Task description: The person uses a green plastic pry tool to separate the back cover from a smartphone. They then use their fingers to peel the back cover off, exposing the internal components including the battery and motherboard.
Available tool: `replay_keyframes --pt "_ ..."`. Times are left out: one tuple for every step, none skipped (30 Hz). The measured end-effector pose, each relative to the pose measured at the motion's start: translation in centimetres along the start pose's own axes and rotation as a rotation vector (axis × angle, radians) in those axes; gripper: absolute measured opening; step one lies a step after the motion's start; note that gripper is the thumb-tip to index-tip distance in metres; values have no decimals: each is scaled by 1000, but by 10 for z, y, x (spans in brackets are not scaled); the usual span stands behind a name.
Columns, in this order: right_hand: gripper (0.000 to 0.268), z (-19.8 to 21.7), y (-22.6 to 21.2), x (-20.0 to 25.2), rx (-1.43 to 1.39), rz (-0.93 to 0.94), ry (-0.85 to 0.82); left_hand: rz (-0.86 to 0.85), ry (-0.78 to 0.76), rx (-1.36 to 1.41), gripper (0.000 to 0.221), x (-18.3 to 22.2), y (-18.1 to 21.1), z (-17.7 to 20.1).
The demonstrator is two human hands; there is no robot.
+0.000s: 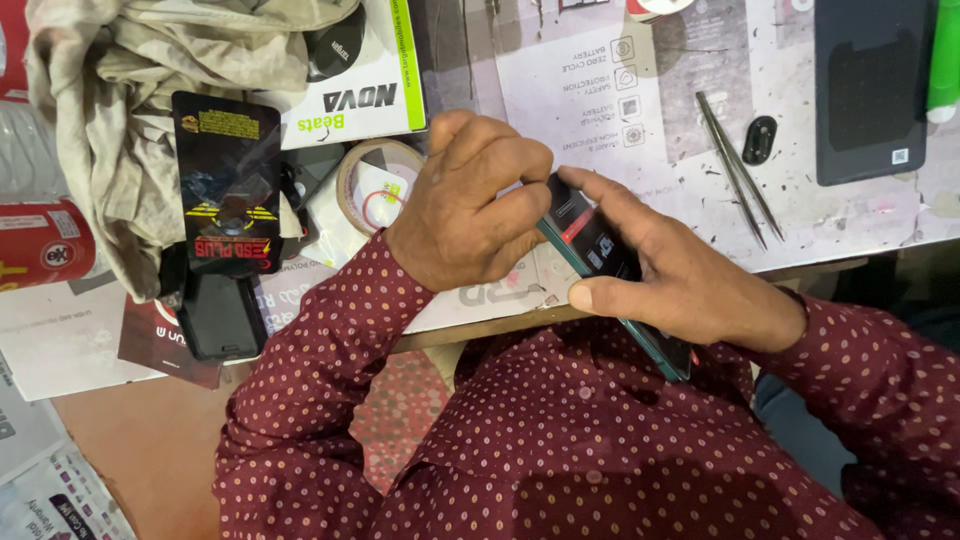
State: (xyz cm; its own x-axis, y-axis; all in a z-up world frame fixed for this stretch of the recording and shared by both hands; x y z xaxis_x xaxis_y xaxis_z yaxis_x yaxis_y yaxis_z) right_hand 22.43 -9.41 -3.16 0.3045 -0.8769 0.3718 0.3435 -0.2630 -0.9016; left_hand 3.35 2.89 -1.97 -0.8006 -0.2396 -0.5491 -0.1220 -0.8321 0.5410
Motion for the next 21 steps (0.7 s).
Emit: replay_keyframes --pt "98 0 2 -1 -54 -21 -9 0 0 6 24 0 2 1" --pt "98 0 4 -2 -107 -41 -19 1 1 11 24 -1 4 1" --pt "98 0 5 -3 -164 -64 -28 -5 -5 15 24 -1 6 0" --pt "95 1 6 -3 -222 -69 -21 -11 -10 19 25 -2 9 0" --pt "93 1 8 -1 -282 -80 -13 -16 -15 29 25 -3 11 -2" --pt "91 1 9 0 -343 -91 -5 -25 0 26 25 -4 12 -3" --pt "88 0 10 0 -363 -92 -3 -38 16 26 25 -6 13 -5" --pt "84 -2 12 0 -383 -93 1 -50 32 25 25 -7 13 -6" --pt "81 -4 13 0 -406 -97 -2 -55 28 19 25 -7 14 -7" --pt "80 -4 15 -1 -474 -99 -10 -60 25 13 24 -6 13 -7" --pt "80 -6 18 -2 -543 -102 -21 -62 21 6 23 -3 15 -9" --pt "79 -8 19 0 -612 -104 -30 -77 40 25 24 -2 20 -13" --pt "75 -6 17 -4 -615 -65 -8 -113 61 24 24 -6 20 -15" --pt "70 -6 13 -7 -617 -26 13 -149 82 24 25 -10 21 -15" --pt "66 -7 11 -8 -625 6 29 -158 78 9 22 -10 24 -16" --pt "65 -7 11 -10 -646 15 33 -167 74 -5 20 -9 27 -16" --pt "64 -8 12 -10 -671 18 36 -171 71 -14 18 -8 30 -18" --pt "63 -9 12 -10 -695 21 39 -163 58 -4 17 -6 32 -18" --pt "62 -9 12 -11 -678 7 49 -156 45 3 16 -5 33 -17" --pt "61 -9 12 -12 -661 -7 60 -149 32 9 15 -5 33 -16" --pt "60 -8 11 -13 -644 -21 70 -157 43 21 15 -5 34 -15"
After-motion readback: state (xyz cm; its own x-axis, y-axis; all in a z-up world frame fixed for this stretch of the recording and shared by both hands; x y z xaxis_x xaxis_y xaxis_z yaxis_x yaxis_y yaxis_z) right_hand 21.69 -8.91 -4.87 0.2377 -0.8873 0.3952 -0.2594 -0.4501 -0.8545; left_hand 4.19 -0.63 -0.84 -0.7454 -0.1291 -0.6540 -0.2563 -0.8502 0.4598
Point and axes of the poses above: each hand's wrist, its own x-axis away from the middle knuckle, its own z-axis out of the back of the hand, y = z × x, the point moved 2 cm from there along -x, towards the middle knuckle, and after that the axes turned 10 degrees about x, right-handed, at the moved point
